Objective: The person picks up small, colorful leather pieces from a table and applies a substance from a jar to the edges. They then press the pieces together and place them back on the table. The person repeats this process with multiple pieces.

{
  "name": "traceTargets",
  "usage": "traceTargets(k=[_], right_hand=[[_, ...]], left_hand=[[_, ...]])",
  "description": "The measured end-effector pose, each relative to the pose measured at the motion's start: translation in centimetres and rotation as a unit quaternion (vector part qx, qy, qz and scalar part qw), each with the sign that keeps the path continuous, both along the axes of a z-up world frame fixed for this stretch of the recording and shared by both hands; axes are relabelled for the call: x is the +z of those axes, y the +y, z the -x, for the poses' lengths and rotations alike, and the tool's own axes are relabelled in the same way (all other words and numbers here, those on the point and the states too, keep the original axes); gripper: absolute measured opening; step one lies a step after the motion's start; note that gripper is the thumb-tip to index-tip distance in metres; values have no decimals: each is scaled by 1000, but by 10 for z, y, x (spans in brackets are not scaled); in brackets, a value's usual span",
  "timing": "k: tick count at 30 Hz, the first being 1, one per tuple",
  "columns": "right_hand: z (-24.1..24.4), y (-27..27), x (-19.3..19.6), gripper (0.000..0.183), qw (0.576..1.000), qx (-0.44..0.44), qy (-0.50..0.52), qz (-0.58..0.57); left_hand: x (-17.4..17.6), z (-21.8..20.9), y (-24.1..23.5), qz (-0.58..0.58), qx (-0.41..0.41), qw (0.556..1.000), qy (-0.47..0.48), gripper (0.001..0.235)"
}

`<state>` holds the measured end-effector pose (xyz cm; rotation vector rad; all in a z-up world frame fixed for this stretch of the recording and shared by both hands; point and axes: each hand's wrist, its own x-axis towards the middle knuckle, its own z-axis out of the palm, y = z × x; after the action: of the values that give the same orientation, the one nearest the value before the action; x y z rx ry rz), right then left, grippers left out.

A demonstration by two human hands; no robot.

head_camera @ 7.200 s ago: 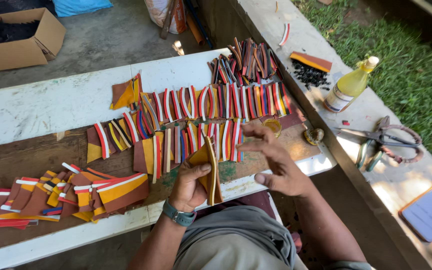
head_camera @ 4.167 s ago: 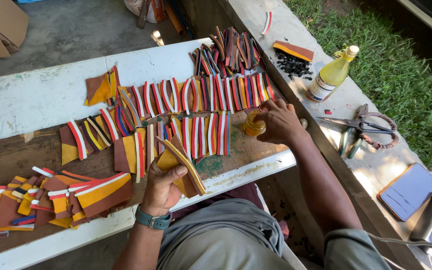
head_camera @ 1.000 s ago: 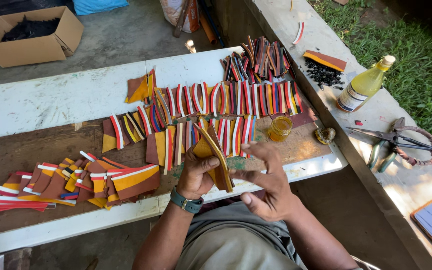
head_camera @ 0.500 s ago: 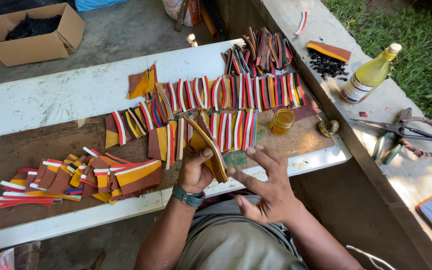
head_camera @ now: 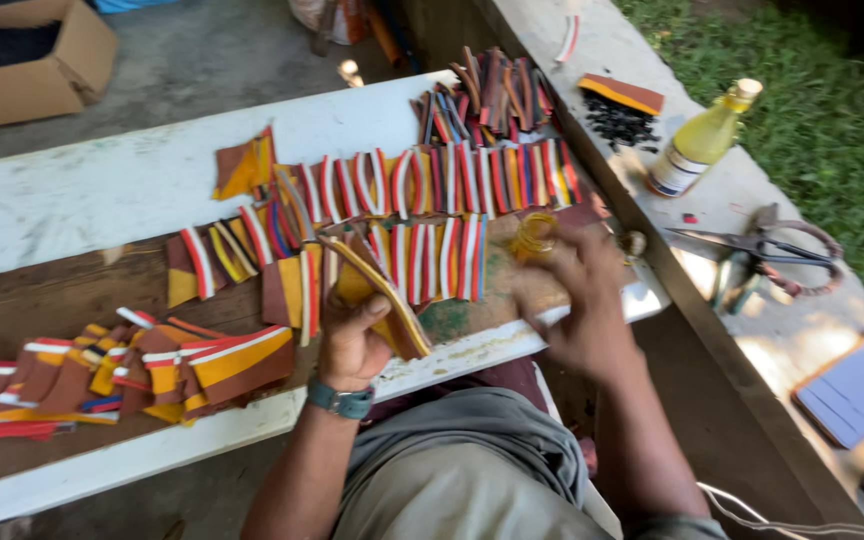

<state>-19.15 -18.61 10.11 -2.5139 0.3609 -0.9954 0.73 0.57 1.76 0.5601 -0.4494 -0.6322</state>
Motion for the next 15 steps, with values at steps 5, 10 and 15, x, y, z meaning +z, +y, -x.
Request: traceTargets(k=[5, 10, 15], right_hand=[[-41, -86, -21, 34, 951, -112, 237, 162], [-59, -111, -45, 20, 942, -77, 290, 151], [-57, -91, -21, 33, 973, -43, 214, 75]], left_hand=[[-4, -9, 5, -7, -39, 999, 17, 38], [-12, -8, -14, 2, -58, 998, 13, 37], [-7, -10, -18, -1, -37, 999, 4, 37]])
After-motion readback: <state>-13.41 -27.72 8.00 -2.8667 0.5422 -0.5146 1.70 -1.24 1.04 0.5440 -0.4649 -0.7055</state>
